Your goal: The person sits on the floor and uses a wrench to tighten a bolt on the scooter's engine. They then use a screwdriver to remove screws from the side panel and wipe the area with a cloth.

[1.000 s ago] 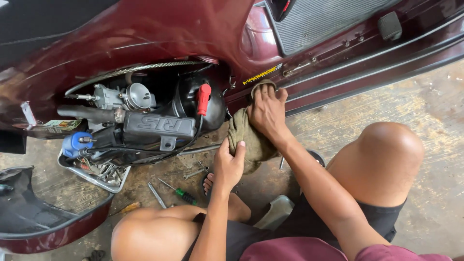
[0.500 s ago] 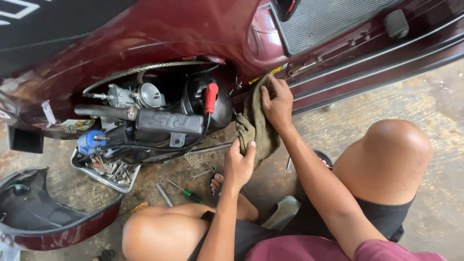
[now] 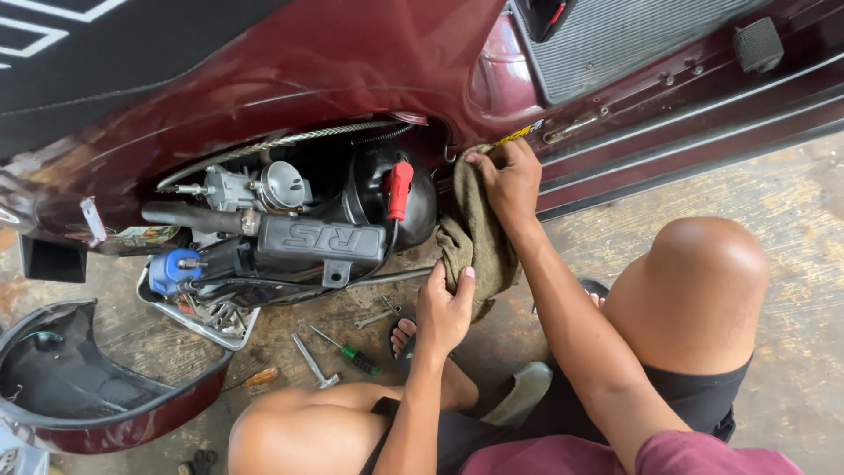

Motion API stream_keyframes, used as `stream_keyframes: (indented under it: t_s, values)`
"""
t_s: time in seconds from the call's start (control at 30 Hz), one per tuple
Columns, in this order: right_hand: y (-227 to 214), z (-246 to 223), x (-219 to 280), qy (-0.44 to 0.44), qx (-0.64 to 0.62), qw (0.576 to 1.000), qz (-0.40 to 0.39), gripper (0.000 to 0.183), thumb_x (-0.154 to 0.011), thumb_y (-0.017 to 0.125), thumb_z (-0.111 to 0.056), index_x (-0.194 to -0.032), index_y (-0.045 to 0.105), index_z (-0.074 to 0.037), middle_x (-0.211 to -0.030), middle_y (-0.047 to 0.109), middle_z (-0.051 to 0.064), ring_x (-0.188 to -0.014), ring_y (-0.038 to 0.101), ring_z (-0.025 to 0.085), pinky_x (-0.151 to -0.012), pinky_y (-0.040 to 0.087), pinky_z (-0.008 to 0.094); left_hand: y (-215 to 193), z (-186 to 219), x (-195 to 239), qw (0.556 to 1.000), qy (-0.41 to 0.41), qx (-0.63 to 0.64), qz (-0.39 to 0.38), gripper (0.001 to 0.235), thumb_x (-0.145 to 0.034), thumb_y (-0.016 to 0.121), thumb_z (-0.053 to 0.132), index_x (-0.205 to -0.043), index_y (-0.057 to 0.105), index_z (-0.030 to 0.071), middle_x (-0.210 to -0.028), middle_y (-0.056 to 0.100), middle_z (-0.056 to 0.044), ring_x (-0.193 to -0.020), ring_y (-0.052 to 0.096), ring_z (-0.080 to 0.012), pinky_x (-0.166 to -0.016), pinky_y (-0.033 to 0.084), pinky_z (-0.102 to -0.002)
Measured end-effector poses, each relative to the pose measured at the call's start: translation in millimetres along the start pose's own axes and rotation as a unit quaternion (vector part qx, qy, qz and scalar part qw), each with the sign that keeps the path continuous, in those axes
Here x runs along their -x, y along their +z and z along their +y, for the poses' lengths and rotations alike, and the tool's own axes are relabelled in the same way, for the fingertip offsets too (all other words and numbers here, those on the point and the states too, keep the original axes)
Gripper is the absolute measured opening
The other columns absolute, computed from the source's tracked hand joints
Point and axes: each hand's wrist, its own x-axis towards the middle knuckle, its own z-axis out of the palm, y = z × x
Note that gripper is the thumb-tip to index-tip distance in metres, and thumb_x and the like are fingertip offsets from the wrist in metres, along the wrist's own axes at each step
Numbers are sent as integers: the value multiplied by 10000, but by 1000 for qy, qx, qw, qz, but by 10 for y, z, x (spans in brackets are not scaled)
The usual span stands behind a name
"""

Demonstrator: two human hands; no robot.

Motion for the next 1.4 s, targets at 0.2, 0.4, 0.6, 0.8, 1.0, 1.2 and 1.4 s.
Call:
stream_keyframes:
  t_s: [0.2, 0.4, 0.6, 0.8, 1.0, 1.2, 1.4]
  values:
    - [1, -284, -43, 27, 69, 995, -67, 544, -720, 941, -487, -757, 609, -58, -786, 580, 136, -748, 648, 407, -660, 534, 480, 40, 83, -4, 1000, -7, 14, -21, 469, -976, 547, 355, -1269, 656, 6, -1139, 727, -283, -1104, 682, -459, -915, 541, -589]
    - [-5, -277, -65, 33, 128, 985, -110, 570, -766, 871, -566, -806, 620, -55, -831, 603, 116, -801, 671, 392, -662, 552, 480, 71, 141, 1, 1000, 3, 3, -9, 446, -979, 548, 323, -1256, 655, -9, -1124, 721, -308, -1096, 675, -480, -899, 535, -611]
    - [6, -261, -28, 15, 175, 979, -107, 569, -729, 879, -527, -857, 579, -61, -873, 588, 118, -822, 664, 385, -645, 555, 507, 219, 23, 11, 999, 5, -49, 19, 357, -950, 589, 337, -1095, 692, 27, -1038, 734, -287, -1090, 679, -451, -872, 539, -572]
    - [114, -61, 109, -28, 186, 978, -93, 569, -717, 843, -526, -905, 566, -66, -915, 518, 85, -789, 636, 357, -608, 544, 490, 209, 41, 0, 998, -7, -50, 25, 375, -933, 587, 351, -1118, 700, 45, -1050, 751, -261, -1093, 685, -438, -888, 542, -566]
    - [57, -18, 65, 0, 197, 978, -64, 401, -729, 894, -398, -785, 576, -160, -862, 546, -7, -792, 651, 264, -617, 534, 396, 104, -129, 43, 998, -31, -41, 36, 349, -935, 591, 337, -1120, 725, 73, -1066, 763, -217, -1093, 698, -393, -873, 551, -529]
    - [297, -37, 155, -44, 244, 968, -47, 511, -576, 915, -525, -725, 587, -163, -789, 573, -9, -757, 638, 234, -567, 516, 394, 103, -158, 0, 999, -24, -12, 22, 385, -961, 568, 299, -1229, 711, 62, -1149, 757, -207, -1119, 704, -362, -924, 567, -499]
    - [206, -238, 202, -37, 214, 974, -60, 425, -647, 907, -415, -723, 591, -140, -754, 575, 14, -729, 646, 261, -581, 518, 400, 89, -77, 19, 999, -23, -22, 17, 400, -962, 561, 287, -1242, 695, 35, -1151, 744, -237, -1137, 686, -382, -915, 553, -523]
